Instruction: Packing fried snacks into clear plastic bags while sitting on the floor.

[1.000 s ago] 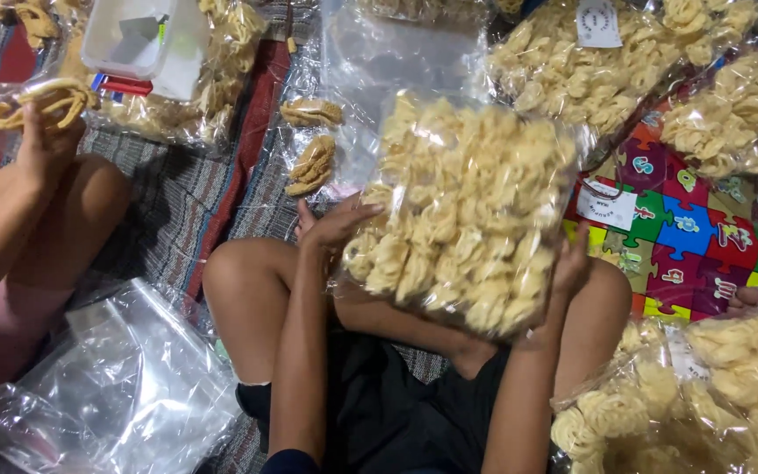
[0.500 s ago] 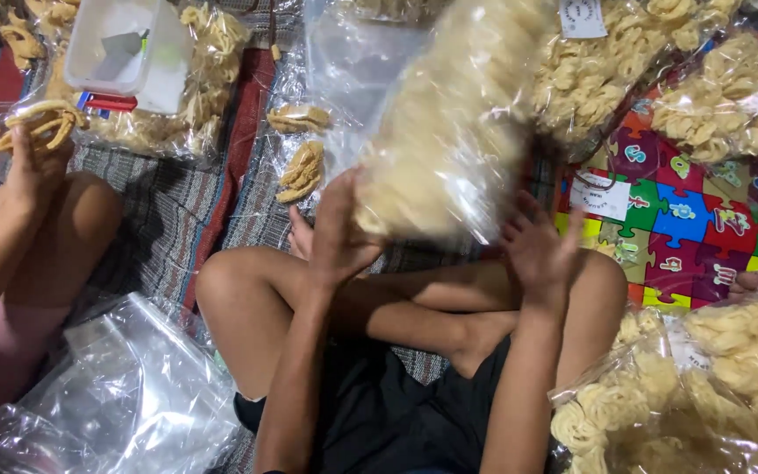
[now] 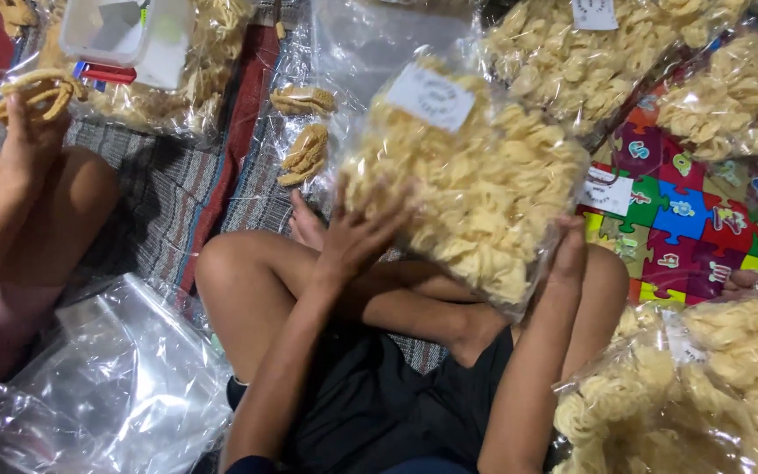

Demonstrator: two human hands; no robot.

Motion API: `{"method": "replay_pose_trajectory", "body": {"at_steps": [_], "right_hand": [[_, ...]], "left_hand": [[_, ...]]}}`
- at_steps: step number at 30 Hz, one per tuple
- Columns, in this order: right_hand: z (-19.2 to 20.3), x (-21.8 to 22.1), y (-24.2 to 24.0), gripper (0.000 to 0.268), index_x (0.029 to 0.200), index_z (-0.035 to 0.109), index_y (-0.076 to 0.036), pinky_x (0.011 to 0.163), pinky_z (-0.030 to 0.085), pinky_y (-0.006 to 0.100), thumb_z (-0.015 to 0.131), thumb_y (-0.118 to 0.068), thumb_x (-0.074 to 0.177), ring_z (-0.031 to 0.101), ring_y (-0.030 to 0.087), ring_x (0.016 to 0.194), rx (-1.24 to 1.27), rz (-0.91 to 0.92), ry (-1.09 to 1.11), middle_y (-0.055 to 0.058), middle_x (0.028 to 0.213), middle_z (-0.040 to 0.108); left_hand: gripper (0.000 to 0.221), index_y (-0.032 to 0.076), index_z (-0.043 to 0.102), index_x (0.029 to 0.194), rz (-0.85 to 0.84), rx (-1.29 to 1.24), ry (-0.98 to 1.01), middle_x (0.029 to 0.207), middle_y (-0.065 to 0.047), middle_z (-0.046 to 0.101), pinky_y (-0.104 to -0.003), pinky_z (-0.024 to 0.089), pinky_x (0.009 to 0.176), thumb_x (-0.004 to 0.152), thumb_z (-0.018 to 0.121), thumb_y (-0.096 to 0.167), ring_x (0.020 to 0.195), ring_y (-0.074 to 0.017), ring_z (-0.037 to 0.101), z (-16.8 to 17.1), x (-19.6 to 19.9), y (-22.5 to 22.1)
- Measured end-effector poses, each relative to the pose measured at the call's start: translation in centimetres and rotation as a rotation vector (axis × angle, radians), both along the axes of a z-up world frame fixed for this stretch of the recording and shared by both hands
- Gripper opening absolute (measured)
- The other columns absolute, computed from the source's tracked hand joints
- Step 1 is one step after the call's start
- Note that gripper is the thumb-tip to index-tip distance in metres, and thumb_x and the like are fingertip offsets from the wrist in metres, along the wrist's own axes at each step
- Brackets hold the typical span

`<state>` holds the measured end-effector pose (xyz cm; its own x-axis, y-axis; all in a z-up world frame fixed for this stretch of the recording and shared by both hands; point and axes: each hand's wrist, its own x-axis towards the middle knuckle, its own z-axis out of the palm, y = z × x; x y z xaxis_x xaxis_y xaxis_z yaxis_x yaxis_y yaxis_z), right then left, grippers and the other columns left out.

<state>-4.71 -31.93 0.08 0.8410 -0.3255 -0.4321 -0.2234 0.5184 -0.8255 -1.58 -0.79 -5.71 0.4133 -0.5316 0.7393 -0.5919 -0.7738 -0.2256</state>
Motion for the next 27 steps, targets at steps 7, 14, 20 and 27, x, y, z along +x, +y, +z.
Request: {"method": "replay_pose_trajectory", "body": {"at_steps": [7, 14, 20, 27], "right_hand": [[-13.9, 3.3, -6.6, 0.055, 0.127, 0.071, -0.021, 0.100, 0.059, 0.042, 0.072, -0.045, 0.077, 0.070, 0.023, 0.116, 0.097, -0.211, -0.222, 0.005, 0.125, 0.073], [5.1, 10.6, 1.1, 0.029, 0.101, 0.067, -0.012, 0.089, 0.062, 0.047, 0.084, -0.023, 0.080, 0.062, 0.027, 0.091, 0.476, -0.403, -0.417, 0.007, 0.102, 0.065], [5.6, 20.1, -1.0, 0.094, 0.139, 0.040, -0.005, 0.081, 0.062, 0.042, 0.088, -0.011, 0.059, 0.055, 0.034, 0.101, 0.498, -0.329, -0.532, 0.026, 0.126, 0.046], [-3.4, 19.5, -4.2, 0.130, 0.164, -0.001, -0.018, 0.126, 0.034, 0.056, 0.093, -0.029, 0.076, 0.020, 0.032, 0.158, 0.541, -0.247, -0.140, 0.010, 0.174, 0.002]], "left_hand": [[0.121, 0.012, 0.011, 0.166, 0.207, -0.460, 0.663, 0.171, -0.023, 0.011, -0.062, 0.009, 0.127, 0.081, 0.091, 0.043, 0.158, -0.0422, 0.010, 1.4, 1.3, 0.9], [0.126, 0.013, 0.012, 0.166, 0.150, -0.274, 1.179, 0.156, -0.028, 0.041, -0.059, 0.028, 0.121, 0.074, 0.090, 0.049, 0.145, -0.0430, 0.039, -2.5, 3.1, -1.4], [0.125, 0.012, -0.010, 0.163, 0.087, -0.217, 1.395, 0.120, -0.028, 0.063, -0.047, 0.055, 0.069, 0.086, 0.083, 0.045, 0.087, -0.0409, 0.066, -1.1, 3.0, -1.5], [0.105, 0.010, 0.032, 0.159, 0.215, -0.183, 1.490, 0.141, -0.028, 0.058, -0.059, 0.051, 0.104, 0.080, 0.080, 0.060, 0.124, -0.0460, 0.063, -2.2, 4.0, -2.1]]}}
